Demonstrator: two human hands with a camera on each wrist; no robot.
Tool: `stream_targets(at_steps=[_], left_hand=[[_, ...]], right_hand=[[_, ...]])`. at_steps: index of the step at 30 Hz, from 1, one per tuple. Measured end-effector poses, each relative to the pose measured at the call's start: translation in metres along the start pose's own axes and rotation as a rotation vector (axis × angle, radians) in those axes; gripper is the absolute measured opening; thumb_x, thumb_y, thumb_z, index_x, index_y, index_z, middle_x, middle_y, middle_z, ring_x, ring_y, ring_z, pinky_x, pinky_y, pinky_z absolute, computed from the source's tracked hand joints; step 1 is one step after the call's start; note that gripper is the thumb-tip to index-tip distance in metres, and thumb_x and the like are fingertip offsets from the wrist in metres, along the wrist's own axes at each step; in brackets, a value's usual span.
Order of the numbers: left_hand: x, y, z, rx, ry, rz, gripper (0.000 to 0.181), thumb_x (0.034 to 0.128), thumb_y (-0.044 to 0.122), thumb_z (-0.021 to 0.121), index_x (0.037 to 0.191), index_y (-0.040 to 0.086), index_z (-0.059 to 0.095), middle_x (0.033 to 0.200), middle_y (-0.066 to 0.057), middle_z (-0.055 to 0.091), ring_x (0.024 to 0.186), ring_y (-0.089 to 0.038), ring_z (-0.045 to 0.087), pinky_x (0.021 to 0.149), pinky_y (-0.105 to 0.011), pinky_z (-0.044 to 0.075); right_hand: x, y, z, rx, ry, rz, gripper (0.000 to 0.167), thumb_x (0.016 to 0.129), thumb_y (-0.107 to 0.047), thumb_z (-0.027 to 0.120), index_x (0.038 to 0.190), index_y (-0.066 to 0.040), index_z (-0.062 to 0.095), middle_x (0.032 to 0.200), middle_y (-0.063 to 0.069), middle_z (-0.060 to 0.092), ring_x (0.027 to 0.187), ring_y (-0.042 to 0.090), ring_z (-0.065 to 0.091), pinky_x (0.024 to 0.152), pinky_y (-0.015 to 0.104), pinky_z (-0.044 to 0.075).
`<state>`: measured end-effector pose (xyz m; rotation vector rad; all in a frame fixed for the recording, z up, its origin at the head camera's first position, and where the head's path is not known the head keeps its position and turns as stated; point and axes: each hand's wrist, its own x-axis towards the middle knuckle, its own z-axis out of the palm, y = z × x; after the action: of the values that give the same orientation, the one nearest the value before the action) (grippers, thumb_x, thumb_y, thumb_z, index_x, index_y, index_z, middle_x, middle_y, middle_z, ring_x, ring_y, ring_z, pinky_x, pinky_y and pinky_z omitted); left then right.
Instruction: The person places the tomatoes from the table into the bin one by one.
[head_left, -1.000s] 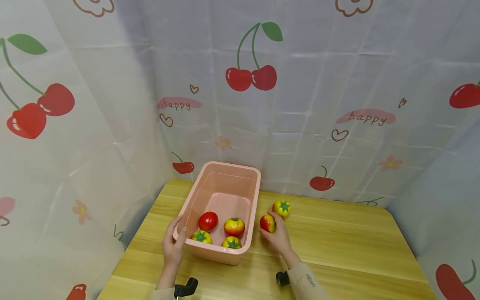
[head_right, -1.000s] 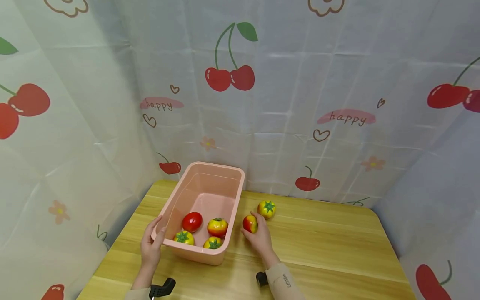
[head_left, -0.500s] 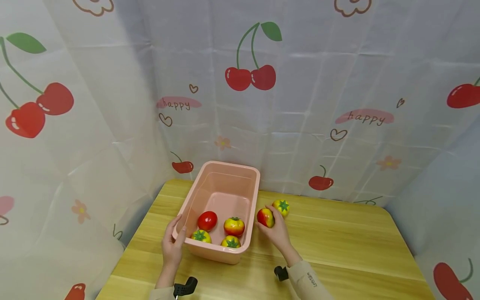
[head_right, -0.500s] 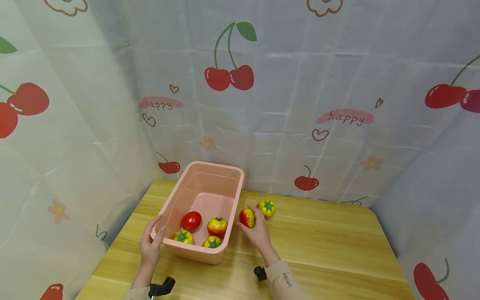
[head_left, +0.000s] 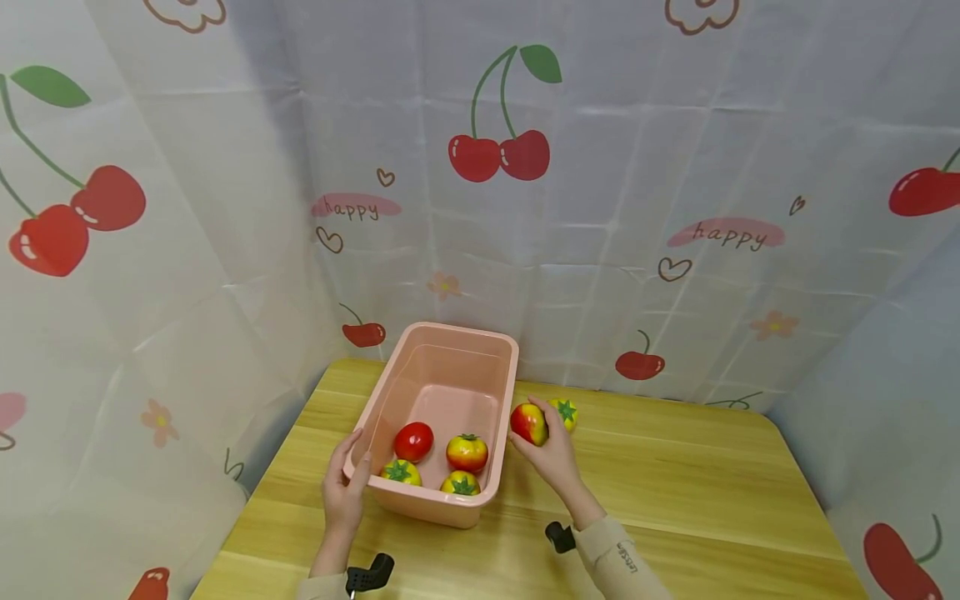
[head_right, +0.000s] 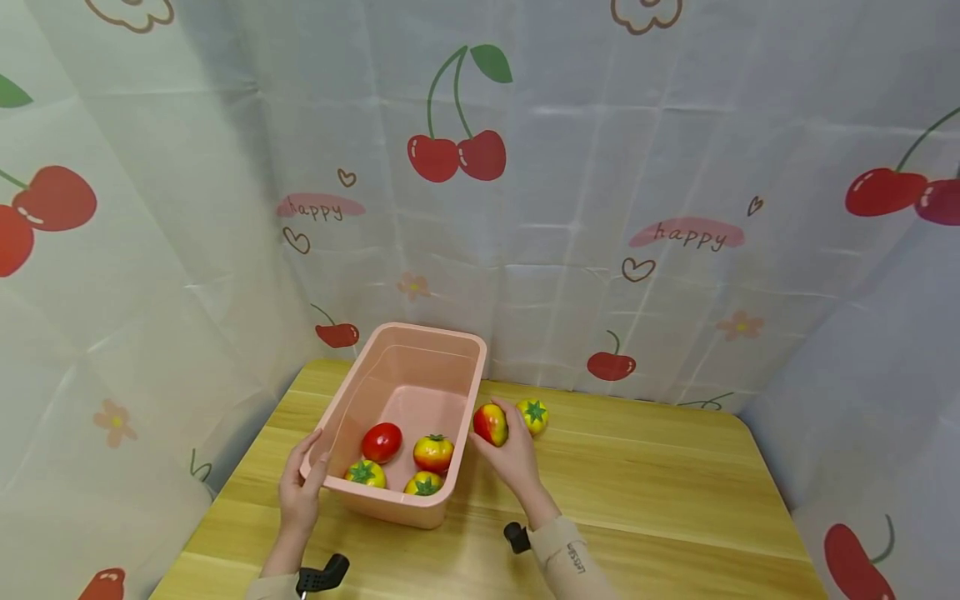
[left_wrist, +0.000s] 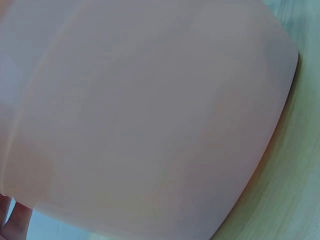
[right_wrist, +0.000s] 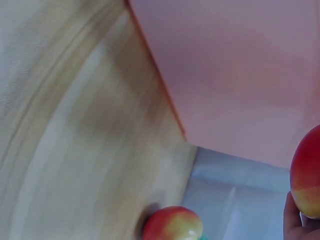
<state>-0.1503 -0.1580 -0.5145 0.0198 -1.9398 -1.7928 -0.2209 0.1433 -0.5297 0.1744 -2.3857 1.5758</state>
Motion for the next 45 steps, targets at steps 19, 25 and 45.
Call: stream_targets(at_steps=[19, 25, 45], left_hand=[[0.000, 0.000, 0.000, -0.001, 0.008, 0.003, 0.036, 0.0900, -0.005, 0.052, 0.126, -0.010, 0.051, 0.131, -0.026, 0.049, 0.111, -0.008, 0.049, 0.087, -0.011, 0.041], [0.000, -0.001, 0.000, -0.001, 0.006, 0.000, 0.036, 0.0900, -0.004, 0.052, 0.126, -0.010, 0.051, 0.131, -0.026, 0.049, 0.111, -0.011, 0.050, 0.086, -0.011, 0.042], [0.000, -0.003, 0.000, -0.013, 0.010, 0.014, 0.036, 0.0894, -0.006, 0.052, 0.125, -0.010, 0.051, 0.131, -0.026, 0.049, 0.110, -0.005, 0.050, 0.087, -0.012, 0.042]], right_hand=[[0.002, -0.020, -0.007, 0.007, 0.019, -0.032, 0.066, 0.073, -0.019, 0.082, 0.130, -0.015, 0.049, 0.125, 0.008, 0.053, 0.106, 0.028, 0.052, 0.089, 0.049, 0.046], [0.001, -0.031, -0.006, 0.031, -0.001, -0.038, 0.067, 0.074, -0.023, 0.081, 0.131, -0.017, 0.048, 0.127, 0.007, 0.051, 0.109, 0.028, 0.051, 0.090, 0.050, 0.046], [-0.001, -0.066, 0.007, 0.066, -0.082, -0.044, 0.069, 0.076, -0.020, 0.079, 0.134, -0.029, 0.044, 0.133, 0.001, 0.047, 0.115, 0.027, 0.048, 0.092, 0.049, 0.046]])
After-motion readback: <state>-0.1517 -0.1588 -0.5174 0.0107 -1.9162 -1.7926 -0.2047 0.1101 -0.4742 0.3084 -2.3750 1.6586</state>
